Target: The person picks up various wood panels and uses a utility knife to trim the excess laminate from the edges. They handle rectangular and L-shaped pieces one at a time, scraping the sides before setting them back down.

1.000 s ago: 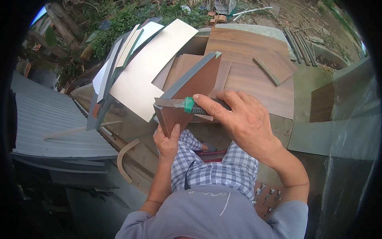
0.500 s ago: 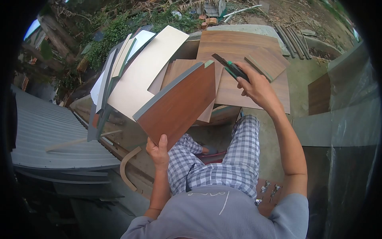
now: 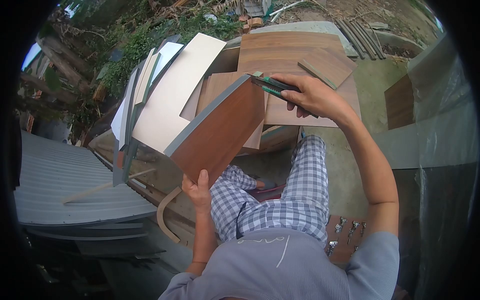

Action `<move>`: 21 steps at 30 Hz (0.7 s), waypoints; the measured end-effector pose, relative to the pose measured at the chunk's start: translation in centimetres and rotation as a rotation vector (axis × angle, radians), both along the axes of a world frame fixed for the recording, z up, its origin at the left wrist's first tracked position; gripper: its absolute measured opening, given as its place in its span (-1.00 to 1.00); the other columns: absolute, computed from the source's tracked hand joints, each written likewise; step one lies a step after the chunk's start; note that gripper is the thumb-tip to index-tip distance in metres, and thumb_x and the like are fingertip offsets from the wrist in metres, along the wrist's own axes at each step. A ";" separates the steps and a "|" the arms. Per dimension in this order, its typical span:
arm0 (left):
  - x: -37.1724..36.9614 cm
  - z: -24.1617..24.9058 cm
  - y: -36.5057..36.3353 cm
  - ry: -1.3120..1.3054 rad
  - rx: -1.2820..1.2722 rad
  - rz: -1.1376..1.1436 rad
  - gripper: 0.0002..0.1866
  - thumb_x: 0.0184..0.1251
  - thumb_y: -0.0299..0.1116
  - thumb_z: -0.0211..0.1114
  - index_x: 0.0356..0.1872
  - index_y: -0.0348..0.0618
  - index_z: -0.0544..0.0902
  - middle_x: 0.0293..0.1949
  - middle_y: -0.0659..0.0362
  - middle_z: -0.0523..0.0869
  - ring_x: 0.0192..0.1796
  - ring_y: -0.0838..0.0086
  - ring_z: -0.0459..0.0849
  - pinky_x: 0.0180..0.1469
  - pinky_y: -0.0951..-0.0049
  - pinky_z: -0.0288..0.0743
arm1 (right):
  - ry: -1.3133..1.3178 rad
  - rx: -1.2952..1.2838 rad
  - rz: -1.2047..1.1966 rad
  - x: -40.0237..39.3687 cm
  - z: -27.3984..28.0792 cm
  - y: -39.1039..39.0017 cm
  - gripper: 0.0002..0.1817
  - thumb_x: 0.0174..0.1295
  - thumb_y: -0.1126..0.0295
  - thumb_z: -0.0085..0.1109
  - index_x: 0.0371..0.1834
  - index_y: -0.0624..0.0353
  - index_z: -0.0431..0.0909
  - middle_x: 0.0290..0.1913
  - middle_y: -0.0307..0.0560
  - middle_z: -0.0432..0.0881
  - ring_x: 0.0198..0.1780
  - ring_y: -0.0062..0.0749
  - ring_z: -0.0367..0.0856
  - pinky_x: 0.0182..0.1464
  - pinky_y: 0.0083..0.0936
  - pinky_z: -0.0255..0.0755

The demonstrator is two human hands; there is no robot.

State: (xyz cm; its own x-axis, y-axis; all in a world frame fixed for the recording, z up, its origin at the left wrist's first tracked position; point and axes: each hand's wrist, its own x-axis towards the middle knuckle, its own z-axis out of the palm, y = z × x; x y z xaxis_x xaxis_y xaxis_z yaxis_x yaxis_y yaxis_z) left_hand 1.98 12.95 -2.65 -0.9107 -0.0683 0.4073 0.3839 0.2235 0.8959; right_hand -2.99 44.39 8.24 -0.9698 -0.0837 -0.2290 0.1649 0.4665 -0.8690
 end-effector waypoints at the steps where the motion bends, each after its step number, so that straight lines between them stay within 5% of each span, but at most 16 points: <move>1: 0.0 -0.1 -0.1 0.001 -0.013 -0.017 -0.64 0.22 -0.31 0.30 -0.08 -0.40 0.55 -0.24 0.00 0.71 -0.19 0.36 0.68 -0.12 0.42 0.49 | 0.051 0.114 -0.004 0.1 0.0 -0.1 -0.53 0.33 0.38 -0.03 0.33 -0.08 0.30 -0.53 -0.21 0.51 -0.56 -0.59 0.51 -0.52 -0.58 0.43; 3: 0.1 -0.1 -0.3 -0.002 -0.030 -0.033 -0.64 0.22 -0.32 0.30 -0.08 -0.40 0.55 -0.24 0.00 0.71 -0.21 0.36 0.69 -0.14 0.43 0.49 | 0.100 0.225 -0.007 0.2 -1.1 0.0 -0.52 0.31 0.38 -0.01 0.31 -0.14 0.33 -0.50 -0.16 0.56 -0.57 -0.52 0.56 -0.53 -0.52 0.45; 5: 0.0 -0.1 -0.3 -0.008 -0.090 -0.050 -0.63 0.21 -0.31 0.31 -0.08 -0.41 0.55 -0.26 0.01 0.71 -0.23 0.35 0.69 -0.17 0.43 0.50 | 0.650 0.797 0.015 0.2 -4.1 0.7 -0.50 0.29 0.41 0.01 0.30 -0.24 0.33 -0.43 -0.15 0.56 -0.44 -0.38 0.57 -0.48 -0.46 0.43; 8: -0.1 -0.5 -0.2 -0.021 -0.057 -0.046 -0.62 0.22 -0.28 0.31 -0.09 -0.41 0.55 -0.27 0.01 0.71 -0.24 0.35 0.69 -0.18 0.42 0.50 | 0.460 1.038 -0.014 0.7 -2.9 -0.4 -0.48 0.25 0.43 0.01 0.28 -0.34 0.35 -0.35 -0.10 0.56 -0.30 -0.25 0.59 -0.45 -0.35 0.45; 14: 0.0 -0.2 0.1 -0.026 -0.009 -0.018 -0.62 0.26 -0.25 0.27 -0.08 -0.41 0.55 -0.26 0.03 0.70 -0.23 0.38 0.65 -0.12 0.42 0.48 | 0.794 1.119 -0.055 0.0 -6.3 1.2 -0.42 0.15 0.53 -0.01 0.25 -0.33 0.38 -0.42 -0.08 0.50 -0.43 -0.27 0.59 -0.47 -0.35 0.46; 17: 0.1 -0.3 -0.2 -0.084 0.122 -0.024 -0.60 0.28 -0.27 0.24 -0.02 -0.42 0.52 -0.16 0.04 0.66 -0.13 0.40 0.61 -0.03 0.43 0.44 | 0.573 1.133 -0.149 -0.7 -7.8 3.2 -0.45 0.20 0.50 -0.01 0.27 -0.25 0.37 -0.46 -0.08 0.50 -0.47 -0.37 0.59 -0.47 -0.40 0.46; 18: -0.1 -0.3 -0.3 -0.081 0.121 -0.026 -0.60 0.28 -0.27 0.24 -0.02 -0.42 0.52 -0.16 0.04 0.66 -0.13 0.40 0.61 -0.03 0.43 0.44 | 0.574 1.133 -0.153 -0.7 -7.2 3.1 -0.45 0.20 0.50 -0.01 0.27 -0.25 0.37 -0.46 -0.08 0.50 -0.47 -0.37 0.59 -0.47 -0.40 0.46; 20: -0.3 -0.3 -0.4 -0.112 0.326 -0.045 -0.57 0.29 -0.30 0.22 0.06 -0.43 0.46 -0.04 0.04 0.60 -0.02 0.40 0.56 0.06 0.43 0.40 | 0.085 0.271 -0.204 -0.5 -5.7 2.9 -0.50 0.25 0.44 -0.01 0.29 -0.13 0.35 -0.48 -0.11 0.53 -0.52 -0.45 0.58 -0.46 -0.46 0.47; 21: -0.4 -0.2 -0.5 -0.114 0.321 -0.046 -0.57 0.29 -0.30 0.22 0.06 -0.43 0.46 -0.04 0.04 0.60 -0.02 0.40 0.56 0.06 0.43 0.40 | 0.052 0.195 -0.195 -0.2 -5.2 2.5 -0.52 0.28 0.37 -0.01 0.31 -0.04 0.32 -0.49 -0.13 0.55 -0.56 -0.51 0.56 -0.47 -0.50 0.47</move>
